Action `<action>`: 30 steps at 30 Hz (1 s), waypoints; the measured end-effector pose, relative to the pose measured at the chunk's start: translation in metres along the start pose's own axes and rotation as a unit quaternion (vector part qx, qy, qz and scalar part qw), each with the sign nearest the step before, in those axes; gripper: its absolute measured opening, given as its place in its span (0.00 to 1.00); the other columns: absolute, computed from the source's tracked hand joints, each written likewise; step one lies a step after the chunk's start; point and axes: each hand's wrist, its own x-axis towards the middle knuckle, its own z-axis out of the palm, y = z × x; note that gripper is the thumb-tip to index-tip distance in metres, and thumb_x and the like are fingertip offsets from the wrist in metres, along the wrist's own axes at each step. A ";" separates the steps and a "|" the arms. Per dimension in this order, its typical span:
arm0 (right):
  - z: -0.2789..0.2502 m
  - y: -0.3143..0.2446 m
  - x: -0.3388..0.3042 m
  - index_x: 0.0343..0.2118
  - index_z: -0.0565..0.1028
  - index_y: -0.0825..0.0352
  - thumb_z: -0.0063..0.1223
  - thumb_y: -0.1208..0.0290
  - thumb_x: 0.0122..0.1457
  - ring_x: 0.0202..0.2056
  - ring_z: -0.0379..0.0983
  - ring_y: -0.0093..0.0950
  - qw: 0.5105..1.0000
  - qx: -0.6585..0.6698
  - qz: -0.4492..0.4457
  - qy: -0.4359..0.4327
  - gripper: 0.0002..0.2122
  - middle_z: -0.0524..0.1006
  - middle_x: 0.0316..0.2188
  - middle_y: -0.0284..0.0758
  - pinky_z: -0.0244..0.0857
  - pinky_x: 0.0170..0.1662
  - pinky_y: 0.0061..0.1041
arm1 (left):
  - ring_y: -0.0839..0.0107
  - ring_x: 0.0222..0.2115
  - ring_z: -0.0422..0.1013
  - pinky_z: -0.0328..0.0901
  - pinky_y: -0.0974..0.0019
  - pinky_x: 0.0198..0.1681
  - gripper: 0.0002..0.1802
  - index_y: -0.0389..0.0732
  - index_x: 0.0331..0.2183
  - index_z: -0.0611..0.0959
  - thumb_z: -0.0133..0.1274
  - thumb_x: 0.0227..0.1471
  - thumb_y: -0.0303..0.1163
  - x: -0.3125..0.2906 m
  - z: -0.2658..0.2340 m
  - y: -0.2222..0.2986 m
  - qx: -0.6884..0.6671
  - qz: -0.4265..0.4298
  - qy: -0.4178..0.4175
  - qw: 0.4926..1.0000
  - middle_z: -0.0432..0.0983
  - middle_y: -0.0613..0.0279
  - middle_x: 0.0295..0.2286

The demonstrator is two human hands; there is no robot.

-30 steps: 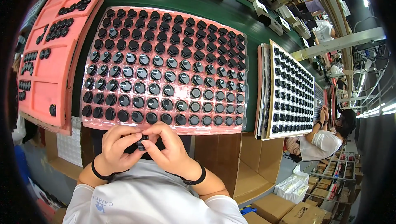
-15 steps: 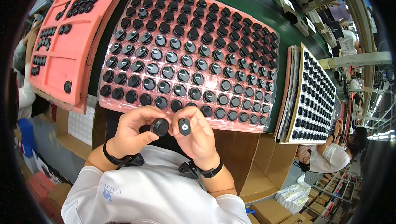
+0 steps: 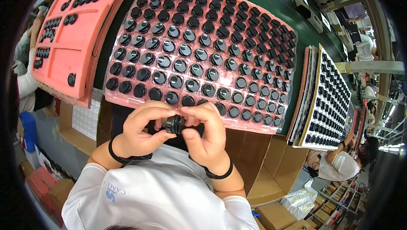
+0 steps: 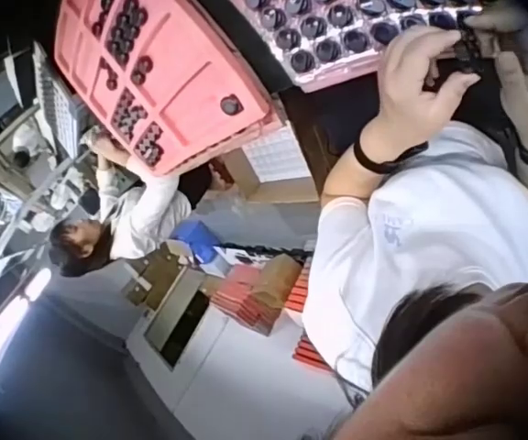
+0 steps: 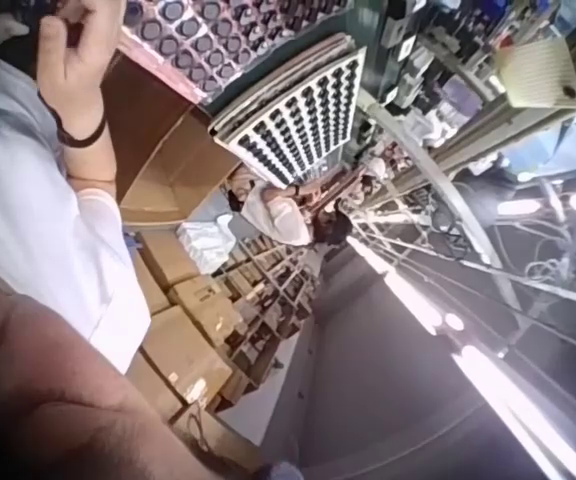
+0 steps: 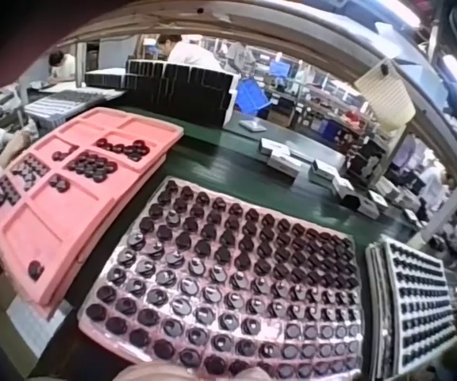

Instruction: Inspecting and sorting small black plastic components on an assembly line.

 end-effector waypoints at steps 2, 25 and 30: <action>0.006 0.000 0.000 0.41 0.70 0.72 0.48 0.70 0.60 0.30 0.64 0.23 1.000 0.021 0.008 0.004 0.11 0.70 0.29 0.34 0.59 0.34 0.21 | 0.78 0.22 0.63 0.60 0.76 0.23 0.24 0.35 0.44 0.75 0.63 0.45 0.31 0.000 0.000 0.000 0.040 0.031 -0.003 0.999 0.73 0.54 0.36; 0.007 0.009 0.002 0.43 0.66 0.71 0.49 0.72 0.57 0.28 0.61 0.20 0.996 0.052 -0.057 -0.048 0.13 0.70 0.31 0.35 0.56 0.31 0.21 | 0.77 0.23 0.65 0.59 0.77 0.21 0.23 0.35 0.42 0.76 0.63 0.44 0.32 -0.001 -0.004 0.006 -0.015 0.046 -0.003 0.999 0.75 0.55 0.36; 0.009 0.000 0.003 0.44 0.65 0.71 0.49 0.72 0.57 0.27 0.60 0.20 0.984 0.178 -0.008 -0.006 0.14 0.68 0.28 0.33 0.56 0.31 0.20 | 0.71 0.24 0.69 0.64 0.73 0.22 0.23 0.35 0.42 0.78 0.63 0.41 0.30 0.000 -0.004 0.007 -0.004 0.039 0.003 0.999 0.75 0.53 0.38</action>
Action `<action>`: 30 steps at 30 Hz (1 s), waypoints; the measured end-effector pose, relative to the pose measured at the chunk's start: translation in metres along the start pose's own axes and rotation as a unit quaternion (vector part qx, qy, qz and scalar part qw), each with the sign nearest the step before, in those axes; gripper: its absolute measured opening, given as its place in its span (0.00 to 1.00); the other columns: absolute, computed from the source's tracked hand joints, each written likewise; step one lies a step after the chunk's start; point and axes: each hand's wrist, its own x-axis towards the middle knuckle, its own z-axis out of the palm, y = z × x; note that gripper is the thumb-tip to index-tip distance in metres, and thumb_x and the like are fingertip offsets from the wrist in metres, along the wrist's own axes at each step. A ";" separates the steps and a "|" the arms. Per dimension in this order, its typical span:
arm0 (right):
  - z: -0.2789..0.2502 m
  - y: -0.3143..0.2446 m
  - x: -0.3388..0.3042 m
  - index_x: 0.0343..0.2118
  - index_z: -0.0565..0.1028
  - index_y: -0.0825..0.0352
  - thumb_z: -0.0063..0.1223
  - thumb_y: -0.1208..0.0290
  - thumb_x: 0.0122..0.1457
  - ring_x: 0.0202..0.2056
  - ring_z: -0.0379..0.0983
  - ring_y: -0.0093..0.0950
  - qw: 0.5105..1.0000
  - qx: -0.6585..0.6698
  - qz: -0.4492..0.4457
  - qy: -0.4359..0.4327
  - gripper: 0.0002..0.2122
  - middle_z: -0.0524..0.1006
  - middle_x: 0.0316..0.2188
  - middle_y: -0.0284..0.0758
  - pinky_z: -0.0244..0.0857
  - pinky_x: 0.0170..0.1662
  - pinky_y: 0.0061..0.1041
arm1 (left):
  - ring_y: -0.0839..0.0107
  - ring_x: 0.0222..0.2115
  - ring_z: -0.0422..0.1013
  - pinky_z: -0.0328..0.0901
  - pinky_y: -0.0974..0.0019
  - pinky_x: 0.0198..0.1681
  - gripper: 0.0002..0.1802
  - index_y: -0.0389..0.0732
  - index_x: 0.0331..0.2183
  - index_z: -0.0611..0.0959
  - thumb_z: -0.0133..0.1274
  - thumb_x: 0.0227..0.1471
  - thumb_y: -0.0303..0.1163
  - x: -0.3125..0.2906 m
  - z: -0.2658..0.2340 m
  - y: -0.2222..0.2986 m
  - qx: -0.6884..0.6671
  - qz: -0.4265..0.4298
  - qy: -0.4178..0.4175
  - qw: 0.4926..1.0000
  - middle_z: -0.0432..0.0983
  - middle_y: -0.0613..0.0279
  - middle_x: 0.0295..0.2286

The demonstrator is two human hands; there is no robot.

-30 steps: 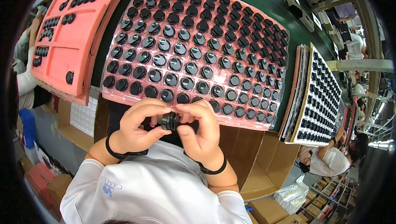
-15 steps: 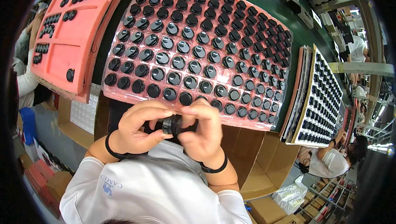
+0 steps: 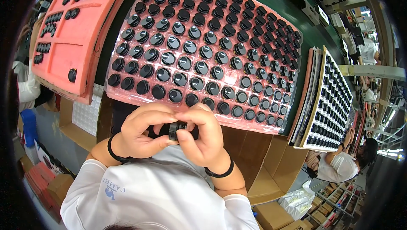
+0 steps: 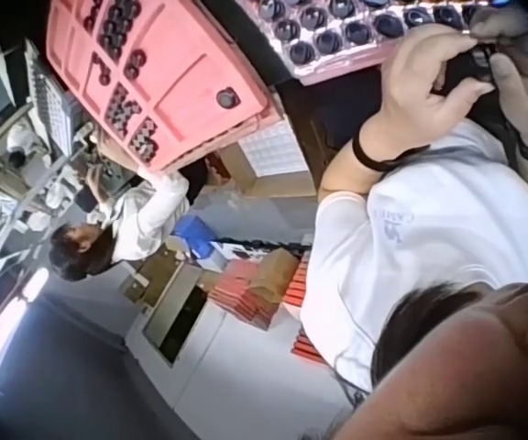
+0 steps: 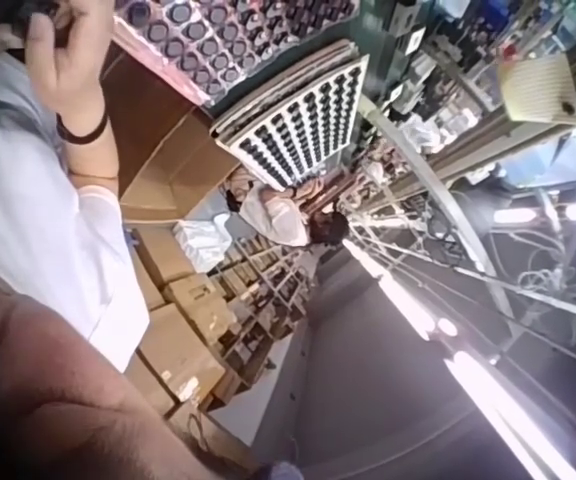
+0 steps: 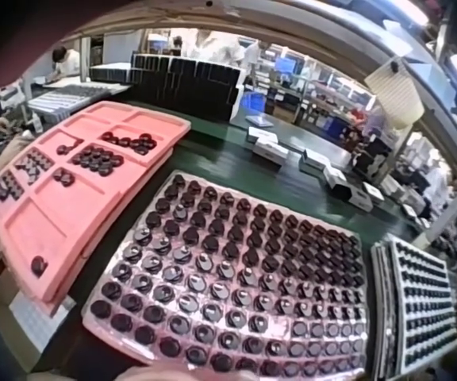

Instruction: Inspecting and sorting small black plastic components on an assembly line.

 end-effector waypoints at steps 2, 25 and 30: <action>0.005 -0.003 -0.002 0.44 0.65 0.71 0.50 0.71 0.57 0.27 0.60 0.20 0.994 0.055 0.079 0.047 0.14 0.67 0.27 0.32 0.55 0.31 0.20 | 0.73 0.23 0.68 0.63 0.74 0.21 0.22 0.35 0.42 0.78 0.63 0.42 0.30 0.000 0.000 -0.001 -0.011 -0.006 -0.003 1.000 0.75 0.53 0.39; -0.016 -0.010 0.006 0.37 0.74 0.69 0.62 0.72 0.47 0.33 0.66 0.29 0.970 -0.231 -0.034 -0.072 0.14 0.71 0.32 0.38 0.60 0.37 0.25 | 0.80 0.18 0.60 0.58 0.76 0.22 0.25 0.34 0.45 0.75 0.61 0.47 0.34 -0.002 -0.001 -0.003 -0.061 -0.074 -0.024 0.995 0.72 0.57 0.38; -0.031 -0.016 0.017 0.36 0.74 0.69 0.62 0.76 0.45 0.33 0.68 0.33 0.945 -0.314 -0.028 -0.085 0.14 0.72 0.33 0.38 0.62 0.37 0.27 | 0.79 0.21 0.60 0.60 0.75 0.28 0.25 0.34 0.47 0.72 0.57 0.51 0.36 0.000 -0.001 -0.007 -0.084 -0.111 -0.023 0.990 0.71 0.58 0.38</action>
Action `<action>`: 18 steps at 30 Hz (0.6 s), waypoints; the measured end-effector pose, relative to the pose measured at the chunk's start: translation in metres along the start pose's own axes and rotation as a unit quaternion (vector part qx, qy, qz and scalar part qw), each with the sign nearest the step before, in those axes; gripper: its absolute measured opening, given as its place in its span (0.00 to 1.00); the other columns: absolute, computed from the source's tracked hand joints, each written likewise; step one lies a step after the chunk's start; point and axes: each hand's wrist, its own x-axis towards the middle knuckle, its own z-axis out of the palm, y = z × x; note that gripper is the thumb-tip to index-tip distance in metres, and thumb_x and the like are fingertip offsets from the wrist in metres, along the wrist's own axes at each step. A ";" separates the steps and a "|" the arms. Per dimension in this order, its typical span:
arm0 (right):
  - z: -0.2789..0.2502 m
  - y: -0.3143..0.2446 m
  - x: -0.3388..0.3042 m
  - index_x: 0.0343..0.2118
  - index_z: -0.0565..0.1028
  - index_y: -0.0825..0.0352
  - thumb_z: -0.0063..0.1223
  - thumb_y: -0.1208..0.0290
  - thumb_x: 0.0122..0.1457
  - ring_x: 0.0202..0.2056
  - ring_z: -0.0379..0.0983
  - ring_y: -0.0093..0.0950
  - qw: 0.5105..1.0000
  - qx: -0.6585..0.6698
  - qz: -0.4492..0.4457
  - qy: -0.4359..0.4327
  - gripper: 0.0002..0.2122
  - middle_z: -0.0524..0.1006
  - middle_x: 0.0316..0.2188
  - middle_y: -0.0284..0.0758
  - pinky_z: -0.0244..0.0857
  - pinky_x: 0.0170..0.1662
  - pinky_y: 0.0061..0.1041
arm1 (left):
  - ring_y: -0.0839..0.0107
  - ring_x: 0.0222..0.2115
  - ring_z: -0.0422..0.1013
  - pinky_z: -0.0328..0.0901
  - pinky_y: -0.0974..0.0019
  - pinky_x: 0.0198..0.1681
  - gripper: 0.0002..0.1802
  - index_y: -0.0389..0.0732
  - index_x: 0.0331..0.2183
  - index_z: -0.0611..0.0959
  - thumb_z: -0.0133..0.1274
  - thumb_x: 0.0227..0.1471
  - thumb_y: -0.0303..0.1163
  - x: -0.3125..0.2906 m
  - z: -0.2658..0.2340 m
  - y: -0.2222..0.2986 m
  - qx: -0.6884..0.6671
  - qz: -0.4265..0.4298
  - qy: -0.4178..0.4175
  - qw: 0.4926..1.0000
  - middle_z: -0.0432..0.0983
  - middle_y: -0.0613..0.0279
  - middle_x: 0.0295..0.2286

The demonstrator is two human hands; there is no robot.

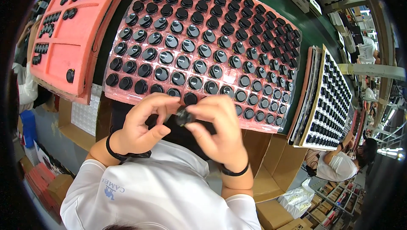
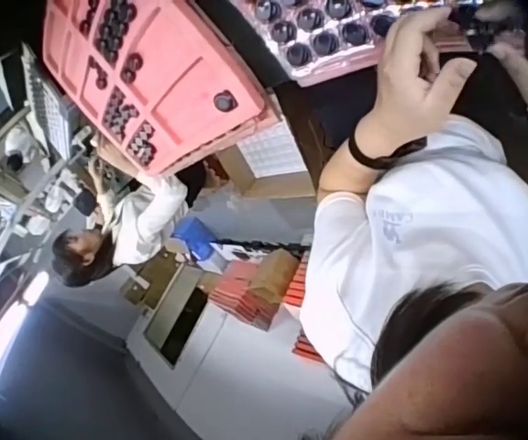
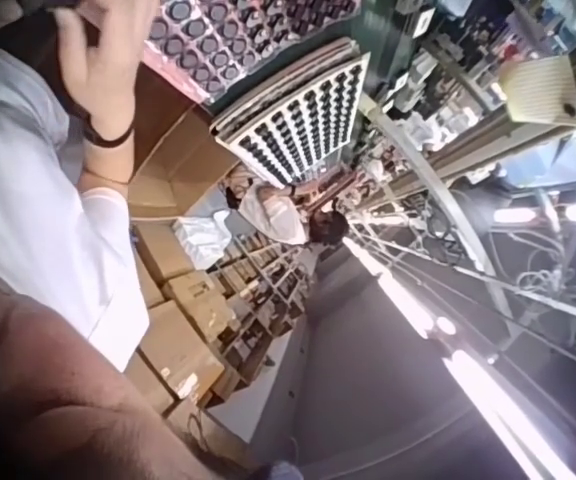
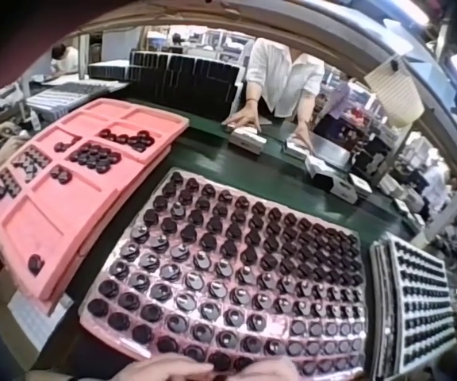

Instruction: Inspecting and sorting small black plastic components on an assembly line.

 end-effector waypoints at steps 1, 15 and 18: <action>-0.006 0.003 0.003 0.36 0.74 0.69 0.62 0.76 0.45 0.33 0.68 0.33 1.000 -0.001 0.001 0.000 0.14 0.72 0.33 0.38 0.62 0.37 0.27 | 0.78 0.20 0.60 0.60 0.74 0.28 0.25 0.35 0.48 0.71 0.57 0.51 0.36 0.000 0.000 -0.002 -0.015 -0.004 0.009 1.000 0.71 0.59 0.37; -0.050 0.049 0.036 0.33 0.73 0.70 0.58 0.79 0.47 0.31 0.67 0.35 0.934 -0.341 0.082 -0.068 0.10 0.72 0.28 0.38 0.62 0.37 0.30 | 0.76 0.28 0.62 0.61 0.70 0.35 0.33 0.32 0.50 0.65 0.35 0.59 0.54 -0.001 -0.003 -0.008 -0.155 -0.044 -0.013 0.987 0.68 0.54 0.44; -0.048 0.052 0.037 0.34 0.73 0.69 0.59 0.78 0.46 0.32 0.67 0.37 0.921 -0.373 0.068 -0.088 0.11 0.72 0.29 0.38 0.61 0.37 0.31 | 0.74 0.29 0.64 0.61 0.68 0.35 0.39 0.32 0.48 0.65 0.30 0.57 0.62 0.001 -0.004 -0.006 -0.152 -0.074 -0.008 0.986 0.68 0.51 0.44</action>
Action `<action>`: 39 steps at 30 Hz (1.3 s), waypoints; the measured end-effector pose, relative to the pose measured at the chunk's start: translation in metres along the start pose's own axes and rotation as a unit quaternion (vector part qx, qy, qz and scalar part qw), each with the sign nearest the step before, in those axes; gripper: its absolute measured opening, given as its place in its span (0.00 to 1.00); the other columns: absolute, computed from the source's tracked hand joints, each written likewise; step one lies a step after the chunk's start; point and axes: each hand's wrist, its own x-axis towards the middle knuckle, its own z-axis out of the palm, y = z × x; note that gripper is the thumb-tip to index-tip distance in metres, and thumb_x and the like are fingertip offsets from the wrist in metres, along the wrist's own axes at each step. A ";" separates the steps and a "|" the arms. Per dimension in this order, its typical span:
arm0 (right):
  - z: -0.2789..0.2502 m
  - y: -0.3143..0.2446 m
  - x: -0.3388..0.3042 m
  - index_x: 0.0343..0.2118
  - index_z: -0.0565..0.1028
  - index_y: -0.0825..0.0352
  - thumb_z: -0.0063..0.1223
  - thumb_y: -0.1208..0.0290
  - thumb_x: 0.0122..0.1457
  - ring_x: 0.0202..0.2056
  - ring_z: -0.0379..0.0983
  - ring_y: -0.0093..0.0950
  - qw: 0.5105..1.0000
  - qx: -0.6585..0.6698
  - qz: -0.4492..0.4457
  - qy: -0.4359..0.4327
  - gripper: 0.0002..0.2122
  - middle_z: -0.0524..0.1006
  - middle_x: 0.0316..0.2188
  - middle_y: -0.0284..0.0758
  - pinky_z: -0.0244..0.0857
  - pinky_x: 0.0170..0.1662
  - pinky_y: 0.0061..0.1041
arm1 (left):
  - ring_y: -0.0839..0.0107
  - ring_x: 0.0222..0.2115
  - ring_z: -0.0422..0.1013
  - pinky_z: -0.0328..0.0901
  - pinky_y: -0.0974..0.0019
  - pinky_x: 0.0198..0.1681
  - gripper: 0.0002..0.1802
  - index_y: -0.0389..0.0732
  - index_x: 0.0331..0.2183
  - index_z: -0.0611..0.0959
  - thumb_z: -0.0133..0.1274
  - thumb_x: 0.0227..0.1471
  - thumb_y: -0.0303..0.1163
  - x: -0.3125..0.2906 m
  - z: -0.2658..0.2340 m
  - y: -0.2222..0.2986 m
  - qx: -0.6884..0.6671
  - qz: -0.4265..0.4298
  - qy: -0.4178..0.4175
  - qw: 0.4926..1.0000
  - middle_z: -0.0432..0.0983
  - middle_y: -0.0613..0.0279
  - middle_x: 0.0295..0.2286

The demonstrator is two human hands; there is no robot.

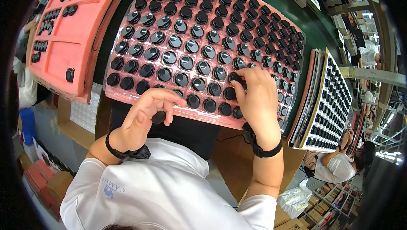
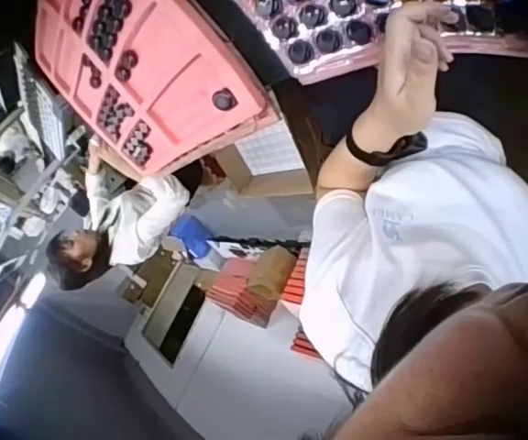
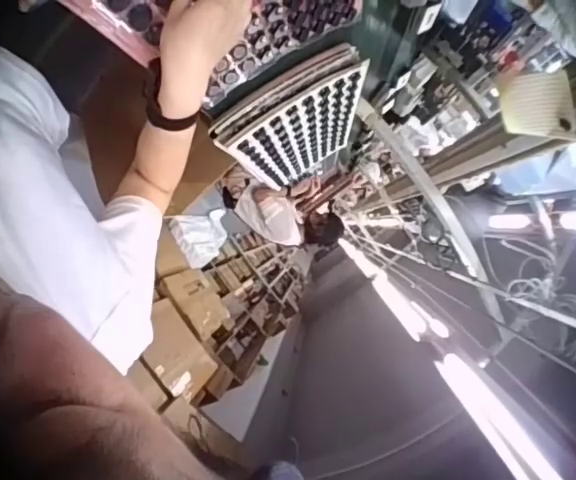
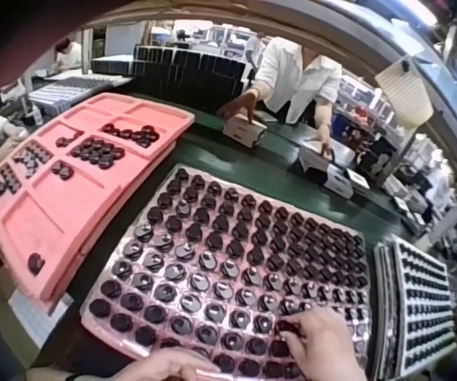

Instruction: Inspecting and sorting small black plastic components on an assembly line.

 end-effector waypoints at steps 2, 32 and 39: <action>-0.005 -0.004 0.001 0.34 0.73 0.69 0.59 0.78 0.45 0.32 0.67 0.37 1.000 -0.008 -0.013 0.004 0.11 0.72 0.30 0.38 0.61 0.38 0.31 | 0.74 0.30 0.64 0.61 0.68 0.35 0.40 0.32 0.48 0.65 0.30 0.56 0.63 0.002 0.000 -0.001 -0.020 -0.003 0.004 1.000 0.68 0.51 0.44; 0.014 -0.011 -0.098 0.43 0.74 0.66 0.61 0.76 0.44 0.30 0.67 0.34 0.984 0.015 0.019 0.175 0.20 0.73 0.30 0.35 0.60 0.35 0.32 | 0.71 0.35 0.66 0.63 0.65 0.41 0.35 0.33 0.42 0.71 0.34 0.58 0.59 -0.005 0.000 0.003 0.045 -0.059 -0.065 0.995 0.69 0.53 0.41; 0.019 -0.013 -0.098 0.43 0.75 0.67 0.60 0.78 0.44 0.33 0.67 0.36 0.990 -0.019 0.043 0.136 0.19 0.71 0.31 0.38 0.61 0.36 0.32 | 0.72 0.34 0.65 0.62 0.67 0.41 0.31 0.33 0.42 0.71 0.36 0.59 0.55 -0.005 0.002 0.000 0.052 -0.045 -0.062 0.996 0.69 0.53 0.40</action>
